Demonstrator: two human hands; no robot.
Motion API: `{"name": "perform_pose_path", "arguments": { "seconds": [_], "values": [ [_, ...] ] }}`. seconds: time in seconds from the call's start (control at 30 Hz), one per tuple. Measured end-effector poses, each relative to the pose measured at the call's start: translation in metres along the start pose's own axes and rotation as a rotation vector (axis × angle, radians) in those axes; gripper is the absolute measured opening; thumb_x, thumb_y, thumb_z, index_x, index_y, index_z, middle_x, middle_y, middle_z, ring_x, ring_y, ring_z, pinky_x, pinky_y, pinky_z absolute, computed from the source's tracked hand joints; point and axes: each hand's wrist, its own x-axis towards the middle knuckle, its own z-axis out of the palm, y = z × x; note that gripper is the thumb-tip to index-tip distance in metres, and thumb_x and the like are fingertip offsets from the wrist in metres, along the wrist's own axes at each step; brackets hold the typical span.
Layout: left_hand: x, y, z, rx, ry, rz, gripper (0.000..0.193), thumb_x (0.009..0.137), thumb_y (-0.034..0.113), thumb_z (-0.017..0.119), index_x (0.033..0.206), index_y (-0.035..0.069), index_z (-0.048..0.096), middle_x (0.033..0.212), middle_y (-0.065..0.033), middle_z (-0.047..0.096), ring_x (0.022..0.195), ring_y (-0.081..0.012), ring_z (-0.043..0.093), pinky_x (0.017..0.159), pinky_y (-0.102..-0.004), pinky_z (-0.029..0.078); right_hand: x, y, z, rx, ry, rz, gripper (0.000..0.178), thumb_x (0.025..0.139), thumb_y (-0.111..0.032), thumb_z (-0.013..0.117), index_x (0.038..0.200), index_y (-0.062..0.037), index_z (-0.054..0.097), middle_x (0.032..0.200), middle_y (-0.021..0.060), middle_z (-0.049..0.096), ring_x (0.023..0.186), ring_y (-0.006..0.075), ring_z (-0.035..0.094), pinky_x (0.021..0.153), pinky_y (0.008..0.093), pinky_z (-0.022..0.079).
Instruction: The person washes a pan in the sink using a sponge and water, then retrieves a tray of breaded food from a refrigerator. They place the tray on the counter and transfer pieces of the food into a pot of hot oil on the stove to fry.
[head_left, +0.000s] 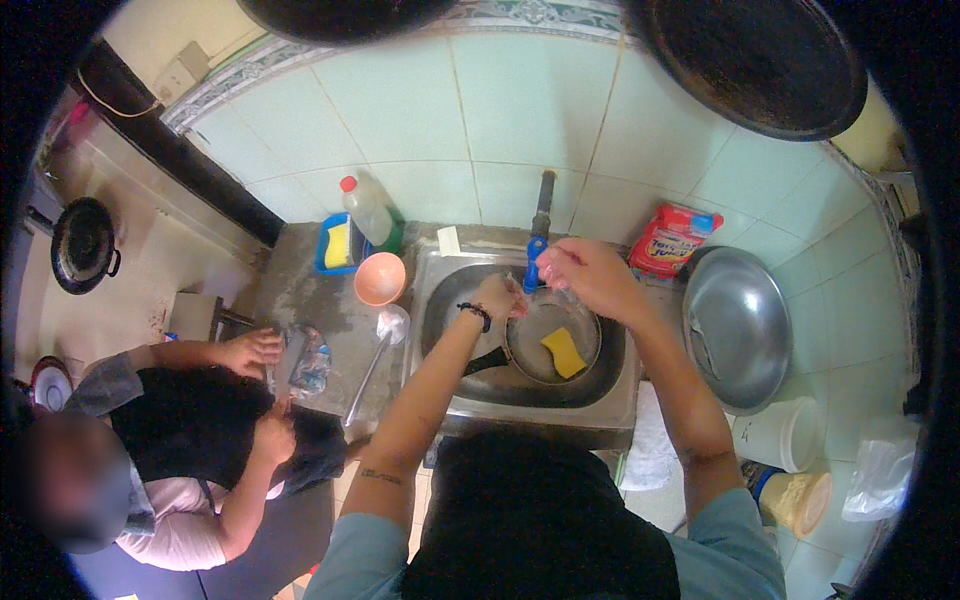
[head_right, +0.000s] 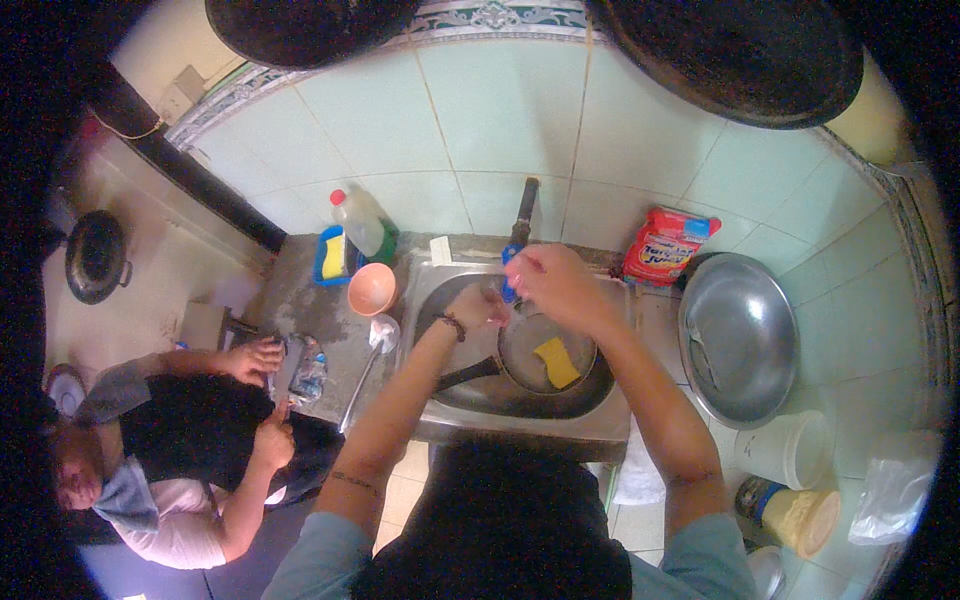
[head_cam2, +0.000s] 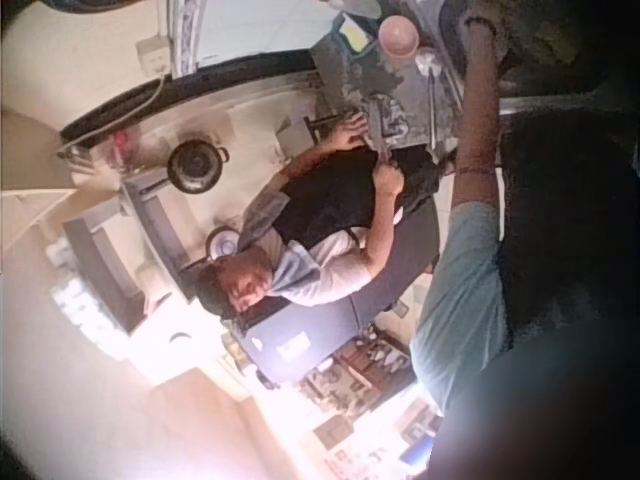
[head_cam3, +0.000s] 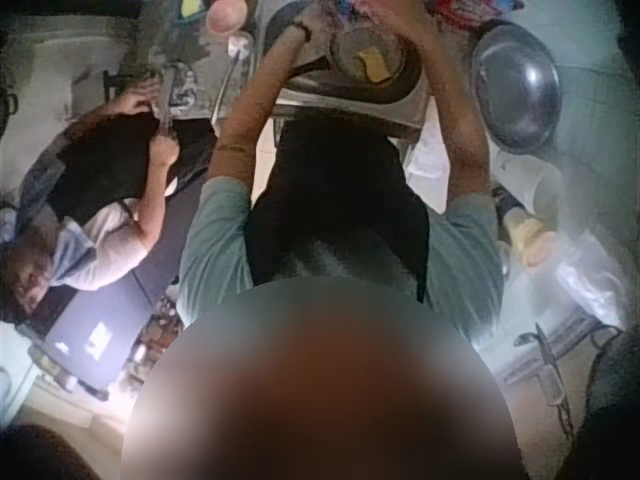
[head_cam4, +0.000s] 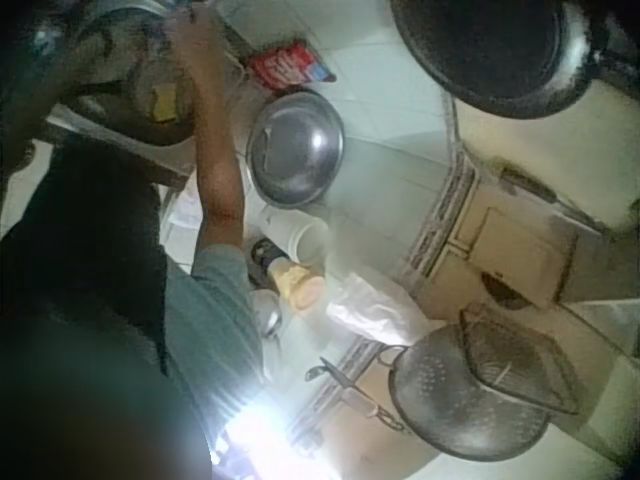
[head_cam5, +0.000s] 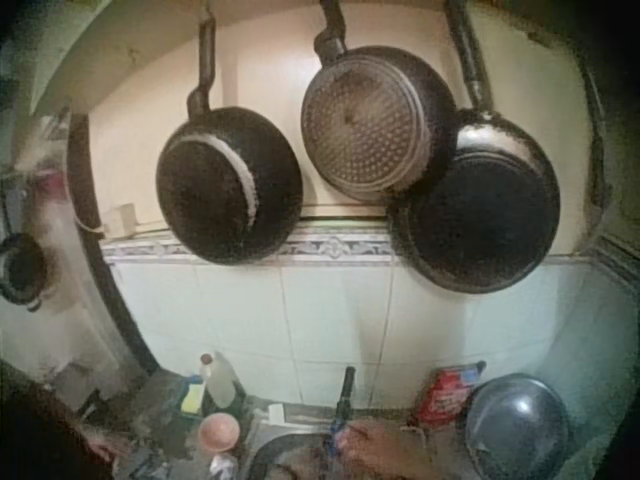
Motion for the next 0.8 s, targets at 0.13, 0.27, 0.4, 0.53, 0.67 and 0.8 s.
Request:
{"name": "perform_pose_path", "arguments": {
  "seconds": [0.13, 0.27, 0.4, 0.53, 0.67, 0.8],
  "values": [
    [-0.035, 0.050, -0.012, 0.399, 0.015, 0.054, 0.012, 0.076, 0.011, 0.064, 0.080, 0.001, 0.067, 0.072, -0.0093, 0.067, 0.060, -0.0137, 0.062, 0.059, -0.0279, 0.048, 0.009, 0.018, -0.007, -0.473, 0.311, -0.249, 0.023, 0.089, -0.013, 0.049, 0.093, 0.0069, 0.060, 0.079, 0.0087, 0.064, 0.073, 0.0142, 0.061, 0.068, 0.0274, 0.050],
    [-0.068, 0.096, -0.007, 0.376, 0.178, 0.307, 0.011, 0.076, 0.009, 0.064, 0.083, 0.001, 0.067, 0.073, -0.0096, 0.066, 0.064, -0.0139, 0.063, 0.060, -0.0276, 0.048, 0.021, 0.077, -0.002, 0.008, 0.224, 0.163, 0.017, 0.083, -0.010, 0.056, 0.094, 0.0019, 0.062, 0.085, 0.0085, 0.065, 0.078, 0.0174, 0.061, 0.072, 0.0293, 0.050],
    [-0.065, 0.125, 0.011, 0.352, 0.242, 0.590, 0.013, 0.077, 0.005, 0.062, 0.089, 0.002, 0.066, 0.077, -0.0099, 0.067, 0.069, -0.0149, 0.064, 0.063, -0.0283, 0.049, 0.042, 0.156, 0.070, 1.158, -0.112, 0.499, 0.020, 0.079, -0.002, 0.060, 0.099, 0.0014, 0.056, 0.088, 0.0058, 0.061, 0.076, 0.0209, 0.061, 0.071, 0.0297, 0.053],
    [-0.046, 0.101, 0.006, 0.197, 0.408, 0.577, 0.016, 0.078, 0.002, 0.059, 0.093, -0.001, 0.064, 0.080, -0.0120, 0.067, 0.070, -0.0162, 0.065, 0.062, -0.0283, 0.051, 0.067, 0.200, 0.118, 1.314, 0.020, 0.487, 0.010, 0.082, -0.007, 0.054, 0.090, -0.0054, 0.057, 0.080, 0.0063, 0.058, 0.056, 0.0147, 0.054, 0.048, 0.0282, 0.044],
    [-0.030, 0.054, -0.002, 0.245, 0.499, 0.367, 0.015, 0.081, 0.004, 0.058, 0.093, -0.003, 0.063, 0.081, -0.0130, 0.066, 0.068, -0.0169, 0.065, 0.060, -0.0276, 0.051, 0.075, 0.202, 0.116, 0.999, 0.130, 0.467, 0.006, 0.082, -0.013, 0.057, 0.082, -0.0080, 0.056, 0.067, 0.0031, 0.053, 0.049, 0.0129, 0.047, 0.037, 0.0279, 0.034],
    [-0.030, 0.038, 0.013, 0.232, 0.707, 0.466, 0.010, 0.084, 0.008, 0.057, 0.090, 0.001, 0.060, 0.078, -0.0126, 0.065, 0.065, -0.0192, 0.064, 0.057, -0.0301, 0.049, 0.075, 0.194, 0.106, 0.352, 0.151, 0.404, 0.012, 0.081, -0.019, 0.061, 0.080, -0.0084, 0.056, 0.060, 0.0001, 0.051, 0.046, 0.0117, 0.044, 0.037, 0.0266, 0.030]
  ]
}}
